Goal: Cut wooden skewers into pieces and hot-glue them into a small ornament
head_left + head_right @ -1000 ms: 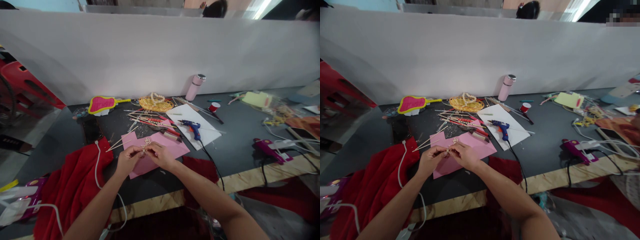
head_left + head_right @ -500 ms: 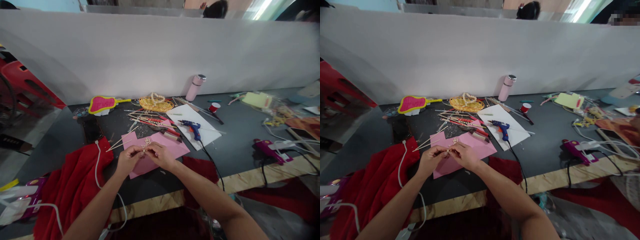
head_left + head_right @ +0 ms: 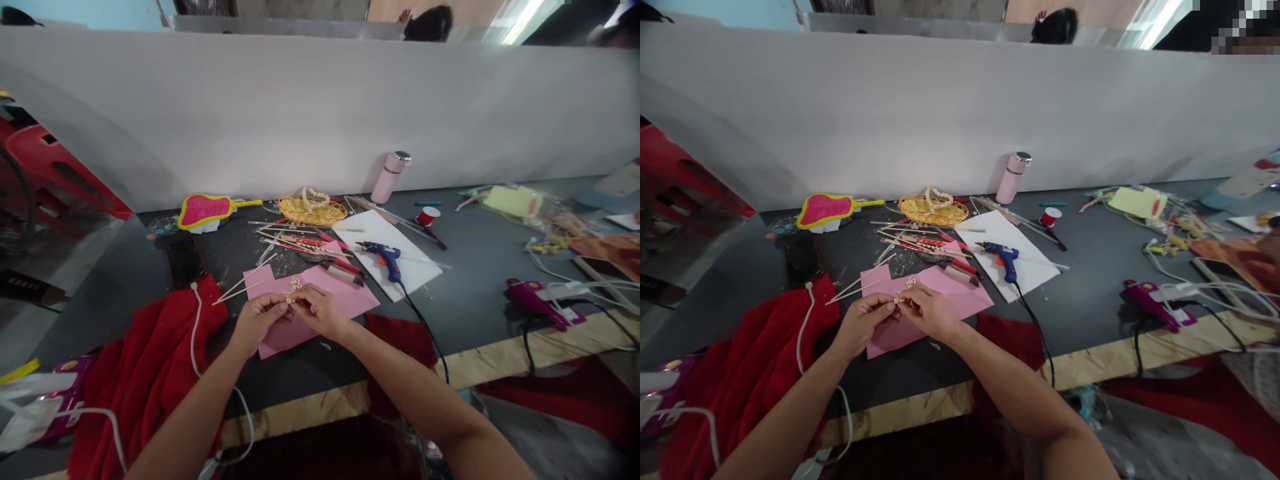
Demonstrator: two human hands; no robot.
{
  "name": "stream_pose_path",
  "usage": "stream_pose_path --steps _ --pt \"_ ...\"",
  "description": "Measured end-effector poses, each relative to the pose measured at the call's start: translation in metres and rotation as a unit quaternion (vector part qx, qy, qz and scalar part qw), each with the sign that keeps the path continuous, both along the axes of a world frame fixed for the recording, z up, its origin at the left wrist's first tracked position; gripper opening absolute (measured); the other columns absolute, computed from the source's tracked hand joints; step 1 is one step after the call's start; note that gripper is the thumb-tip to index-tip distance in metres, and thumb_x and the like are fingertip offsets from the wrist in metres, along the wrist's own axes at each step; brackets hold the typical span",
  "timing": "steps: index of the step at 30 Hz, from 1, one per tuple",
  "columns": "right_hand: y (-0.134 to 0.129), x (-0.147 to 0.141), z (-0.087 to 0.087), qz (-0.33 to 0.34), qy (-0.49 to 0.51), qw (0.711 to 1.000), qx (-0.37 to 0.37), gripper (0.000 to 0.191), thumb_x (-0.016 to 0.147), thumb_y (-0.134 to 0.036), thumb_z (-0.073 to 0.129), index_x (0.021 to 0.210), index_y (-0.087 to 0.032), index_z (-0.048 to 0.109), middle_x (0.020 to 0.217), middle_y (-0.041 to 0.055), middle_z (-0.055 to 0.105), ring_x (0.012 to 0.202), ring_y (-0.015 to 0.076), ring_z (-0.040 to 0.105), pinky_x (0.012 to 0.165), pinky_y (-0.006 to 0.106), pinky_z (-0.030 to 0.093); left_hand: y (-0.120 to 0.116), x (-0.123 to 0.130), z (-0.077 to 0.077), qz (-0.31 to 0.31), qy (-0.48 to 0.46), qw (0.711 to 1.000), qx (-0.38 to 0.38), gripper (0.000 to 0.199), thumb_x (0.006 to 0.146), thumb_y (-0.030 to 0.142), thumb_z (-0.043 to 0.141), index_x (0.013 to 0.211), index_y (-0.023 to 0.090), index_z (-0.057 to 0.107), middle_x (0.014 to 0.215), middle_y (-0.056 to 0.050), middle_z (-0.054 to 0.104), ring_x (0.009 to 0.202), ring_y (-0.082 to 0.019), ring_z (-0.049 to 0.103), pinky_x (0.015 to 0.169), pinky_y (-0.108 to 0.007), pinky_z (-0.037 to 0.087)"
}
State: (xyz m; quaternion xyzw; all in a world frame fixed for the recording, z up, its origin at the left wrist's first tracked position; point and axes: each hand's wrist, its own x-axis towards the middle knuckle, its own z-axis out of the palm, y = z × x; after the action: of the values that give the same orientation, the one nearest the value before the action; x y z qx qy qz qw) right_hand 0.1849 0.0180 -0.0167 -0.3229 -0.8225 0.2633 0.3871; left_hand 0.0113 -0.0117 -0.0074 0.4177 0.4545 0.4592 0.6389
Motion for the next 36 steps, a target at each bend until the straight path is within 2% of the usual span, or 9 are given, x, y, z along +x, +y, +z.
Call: stream_pose_path --steps 10,18,27,33,36 --pt "0.0003 0.0 -0.0013 0.004 -0.005 1.0 0.007 0.022 0.087 -0.022 0.049 0.109 -0.02 0.054 0.094 0.0066 0.061 0.08 0.0141 0.058 0.072 0.026 0.049 0.0001 -0.0009 0.0002 -0.02 0.024 0.999 0.016 0.018 0.075 0.031 0.064 0.08 0.013 0.066 0.072 -0.003 0.066 0.066 -0.012 0.061 0.066 -0.024 0.052" --pt "0.0005 0.0001 0.0015 0.017 -0.003 1.0 0.005 0.019 0.089 -0.021 0.047 0.105 -0.02 0.057 0.092 0.0063 0.061 0.084 0.0151 0.058 0.076 0.028 0.049 0.0 -0.0008 -0.0001 -0.026 0.019 0.999 0.017 0.018 0.074 0.031 0.064 0.081 0.014 0.067 0.072 -0.003 0.066 0.066 -0.013 0.061 0.065 -0.025 0.051" --pt "0.0016 0.0027 -0.0001 -0.008 -0.01 1.0 0.001 0.026 0.087 -0.023 0.049 0.113 -0.019 0.052 0.098 0.0076 0.061 0.081 0.0146 0.058 0.073 0.027 0.049 0.0016 -0.0011 0.0007 0.004 0.034 0.999 0.008 0.021 0.072 0.033 0.065 0.08 0.014 0.068 0.073 -0.005 0.068 0.065 -0.013 0.061 0.065 -0.025 0.051" --pt "0.0055 0.0052 -0.0052 -0.017 -0.007 1.0 -0.001 0.026 0.087 -0.017 0.045 0.112 -0.02 0.052 0.099 0.0078 0.061 0.086 0.0156 0.059 0.076 0.029 0.048 0.003 -0.0015 0.0013 0.012 0.047 0.999 0.011 0.024 0.071 0.034 0.066 0.084 0.014 0.068 0.077 -0.006 0.069 0.065 -0.013 0.061 0.064 -0.024 0.05" --pt "0.0068 0.007 -0.0004 -0.018 -0.009 1.0 0.004 0.026 0.086 -0.015 0.044 0.11 -0.019 0.053 0.1 0.008 0.061 0.087 0.0157 0.058 0.076 0.029 0.048 0.0031 -0.0025 0.0007 0.019 0.041 0.999 0.015 0.024 0.07 0.034 0.066 0.083 0.014 0.068 0.074 -0.006 0.068 0.064 -0.014 0.06 0.065 -0.025 0.049"
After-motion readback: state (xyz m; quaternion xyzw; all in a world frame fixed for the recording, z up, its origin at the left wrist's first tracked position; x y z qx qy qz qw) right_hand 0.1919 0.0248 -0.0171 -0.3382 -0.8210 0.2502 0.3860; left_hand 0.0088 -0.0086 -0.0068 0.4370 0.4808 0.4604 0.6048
